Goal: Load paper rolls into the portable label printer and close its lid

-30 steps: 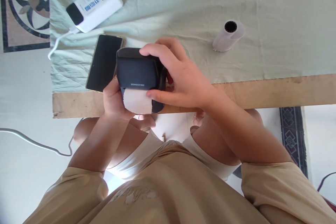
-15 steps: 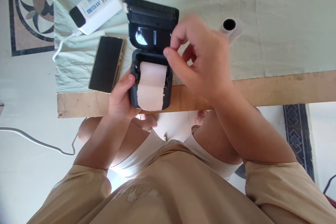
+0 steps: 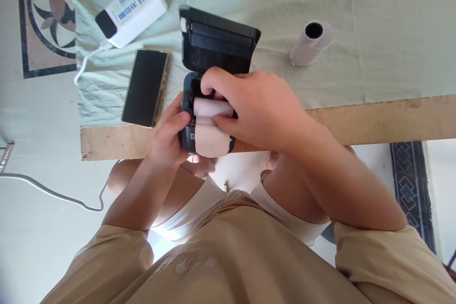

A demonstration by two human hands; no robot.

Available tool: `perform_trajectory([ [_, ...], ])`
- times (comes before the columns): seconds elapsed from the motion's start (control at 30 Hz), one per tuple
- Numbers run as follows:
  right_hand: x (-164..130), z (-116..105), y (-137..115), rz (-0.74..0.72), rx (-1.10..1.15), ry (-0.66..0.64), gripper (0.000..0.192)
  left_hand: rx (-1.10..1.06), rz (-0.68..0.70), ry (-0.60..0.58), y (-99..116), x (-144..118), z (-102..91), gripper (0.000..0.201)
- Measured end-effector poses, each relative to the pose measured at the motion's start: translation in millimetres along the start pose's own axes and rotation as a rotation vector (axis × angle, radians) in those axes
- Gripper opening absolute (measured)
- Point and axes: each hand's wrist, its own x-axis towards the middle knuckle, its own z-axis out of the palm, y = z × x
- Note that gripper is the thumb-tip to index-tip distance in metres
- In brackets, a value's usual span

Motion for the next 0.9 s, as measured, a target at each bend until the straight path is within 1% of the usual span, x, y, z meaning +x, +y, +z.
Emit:
perform_trajectory([
  [0.07,-4.4,-12.6,2.5,-0.079,0.19,0.039,0.035,-0.025,0.033,0.0,-1.4,2.0,-1.7,0.037],
  [0.13,-7.4,-21.9,10.0,-0.099,0.426,0.165,0.034,-0.033,0.057,0.021,-2.3,3.6,-2.7,0.037],
  [0.17,-7.0,-23.6,16.0,-0.059,0.514,0.268,0.031,-0.038,0.056,0.038,-2.2,4.2,-2.7,0.036],
  [0.2,-5.2,-22.9,23.2,0.014,0.575,0.37,0.028,-0.042,0.039,0.057,-1.6,4.7,-2.4,0.034],
  [0.23,-2.1,-19.8,31.4,0.088,0.636,0.458,0.029,-0.047,0.016,0.073,-0.6,5.3,-1.8,0.033],
  [0.27,1.5,-14.7,39.8,0.191,0.68,0.532,0.031,-0.053,-0.007,0.087,0.8,6.0,-1.0,0.032],
  [0.3,5.1,-8.3,48.0,0.258,0.754,0.538,0.031,-0.058,-0.029,0.103,2.4,6.8,-0.1,0.03],
  [0.33,8.0,-1.6,55.3,0.293,0.786,0.559,0.028,-0.06,-0.048,0.121,3.9,7.6,0.8,0.03],
  [0.37,9.6,4.6,61.3,0.324,0.754,0.556,0.025,-0.062,-0.06,0.143,5.2,8.4,1.6,0.029],
  [0.4,9.9,9.7,65.6,0.322,0.66,0.526,0.023,-0.071,-0.061,0.174,6.2,9.2,2.2,0.029],
  [0.47,7.0,15.3,69.7,0.284,0.376,0.454,0.019,-0.096,-0.047,0.229,7.2,10.3,3.1,0.027],
  [0.53,2.3,15.6,70.0,0.215,0.167,0.369,0.018,-0.111,-0.04,0.243,7.4,10.7,3.9,0.026],
  [0.6,-0.8,14.3,70.5,0.16,0.106,0.306,0.025,-0.105,-0.045,0.211,7.6,10.6,4.9,0.026],
  [0.7,-0.3,15.9,75.6,0.118,0.055,0.236,0.035,-0.09,-0.061,0.176,8.3,10.2,6.5,0.028],
  [0.77,1.7,19.8,79.4,0.148,-0.017,0.18,0.037,-0.096,-0.056,0.183,9.2,9.7,7.2,0.027],
  [0.83,2.7,22.7,79.7,0.208,-0.074,0.122,0.039,-0.111,-0.052,0.198,10.6,8.7,7.9,0.024],
  [0.9,1.0,20.7,75.3,0.218,-0.046,0.126,0.049,-0.124,-0.07,0.213,12.4,7.2,9.1,0.021],
])
